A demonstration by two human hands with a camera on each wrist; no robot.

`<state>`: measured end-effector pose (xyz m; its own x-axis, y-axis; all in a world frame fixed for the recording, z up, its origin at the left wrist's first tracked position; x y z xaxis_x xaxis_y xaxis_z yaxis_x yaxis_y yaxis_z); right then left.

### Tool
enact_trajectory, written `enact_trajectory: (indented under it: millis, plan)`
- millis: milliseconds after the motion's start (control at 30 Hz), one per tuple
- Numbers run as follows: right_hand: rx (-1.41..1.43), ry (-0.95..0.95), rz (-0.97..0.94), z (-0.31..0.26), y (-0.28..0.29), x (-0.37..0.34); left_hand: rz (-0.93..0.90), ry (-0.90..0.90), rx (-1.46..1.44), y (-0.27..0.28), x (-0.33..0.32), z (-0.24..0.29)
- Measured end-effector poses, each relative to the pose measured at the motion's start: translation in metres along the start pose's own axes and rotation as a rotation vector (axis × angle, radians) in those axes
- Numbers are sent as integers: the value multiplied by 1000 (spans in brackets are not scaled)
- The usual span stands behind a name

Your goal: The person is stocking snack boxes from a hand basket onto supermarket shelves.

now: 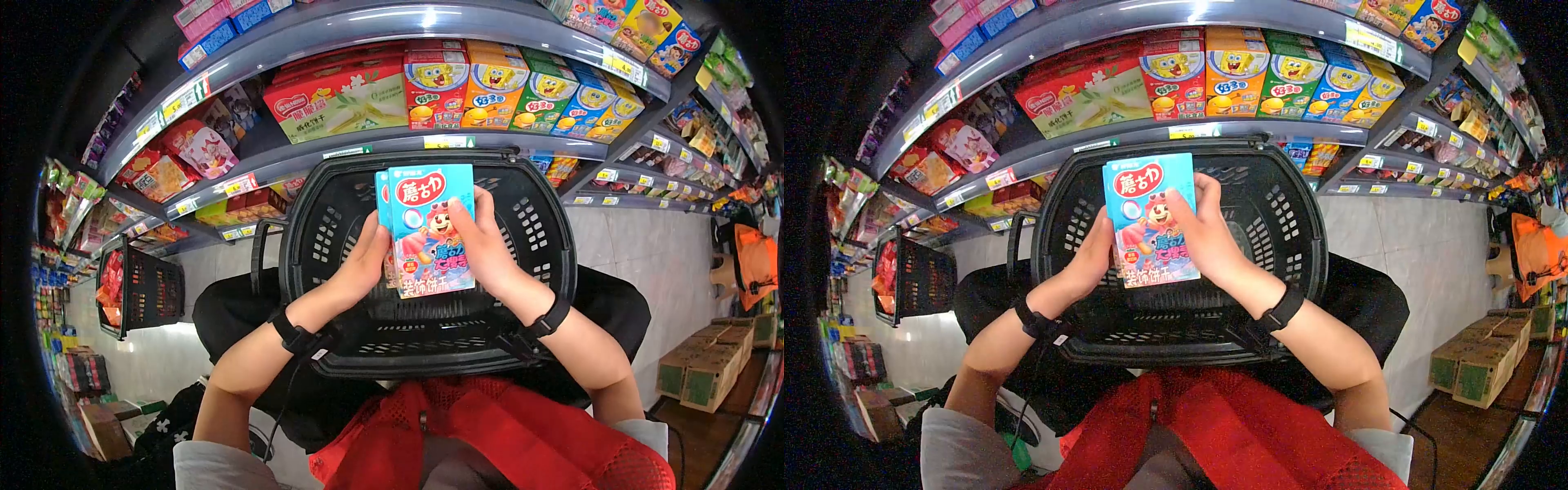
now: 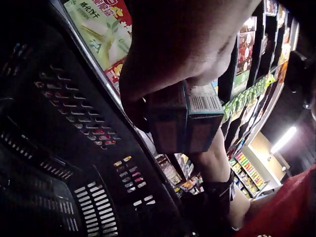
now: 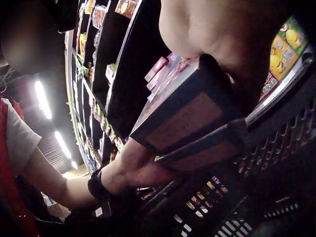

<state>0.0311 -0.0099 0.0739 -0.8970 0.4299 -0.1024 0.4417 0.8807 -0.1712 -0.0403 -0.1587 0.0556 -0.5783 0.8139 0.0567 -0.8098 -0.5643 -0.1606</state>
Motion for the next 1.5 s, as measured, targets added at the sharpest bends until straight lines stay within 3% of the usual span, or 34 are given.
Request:
enact_trajectory:
  millis: [67, 133, 200, 267, 400, 467, 633, 667, 733, 767, 833, 933, 967, 1000, 1067, 1200, 1267, 1500]
  plan:
    - [17, 10, -29, 2, -1, -1, -35, -64, 138, 3, -1, -18]
    - [31, 24, -58, 0, -3, -4, -83, -43, 63, -2, -6, -11]
    - [-5, -49, -216, -8, -8, -6, -66, -32, 198, -7, -7, -6]
    - [-281, 128, -145, 4, -5, -5, 1, -113, 180, -11, -10, -1]
    - [-413, 317, -205, -17, -8, -13, -79, -209, 409, -8, -14, -5]
    - [-389, 301, -266, -34, -7, -18, -134, -227, 513, -7, -13, 1]
    - [-422, 577, -230, -84, 10, -18, -25, -369, 527, -34, 10, 99]
    - [-419, 592, -225, -94, 14, -17, -19, -421, 600, -32, 23, 120]
    - [-70, 642, -192, -120, 26, -16, 118, -501, 397, -30, 63, 168]
    - [-16, 626, -190, -127, 36, -13, 156, -589, 251, -42, 87, 206]
    - [3, 526, -81, -133, 57, -6, 253, -647, 313, -30, 145, 240]
    - [43, 456, -5, -132, 85, 3, 317, -473, 375, -15, 227, 266]
    - [85, 410, 26, -129, 92, 6, 325, -411, 465, -9, 252, 271]
    - [94, 411, 26, -129, 95, 7, 205, -377, 535, -2, 278, 274]
    - [96, 404, 29, -133, 98, 5, 301, -174, 628, 23, 328, 258]
    - [179, 376, -14, -128, 98, 5, 275, -191, 671, 35, 394, 253]
    - [177, 375, -30, -118, 97, 7, 173, -202, 637, 49, 434, 247]
    - [191, 235, -71, -112, 98, 12, 31, -223, 609, 20, 487, 246]
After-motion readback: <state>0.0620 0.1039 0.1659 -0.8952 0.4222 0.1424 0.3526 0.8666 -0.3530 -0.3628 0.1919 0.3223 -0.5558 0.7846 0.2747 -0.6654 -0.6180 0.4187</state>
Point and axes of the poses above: each hand's wrist, its own x-axis towards the middle knuckle, its own y-axis out of the back of the hand, z = x × y, the point moved 3 cm from there along x, towards the middle knuckle, and after that the axes turned 8 degrees about -y, right-handed, at the moved point
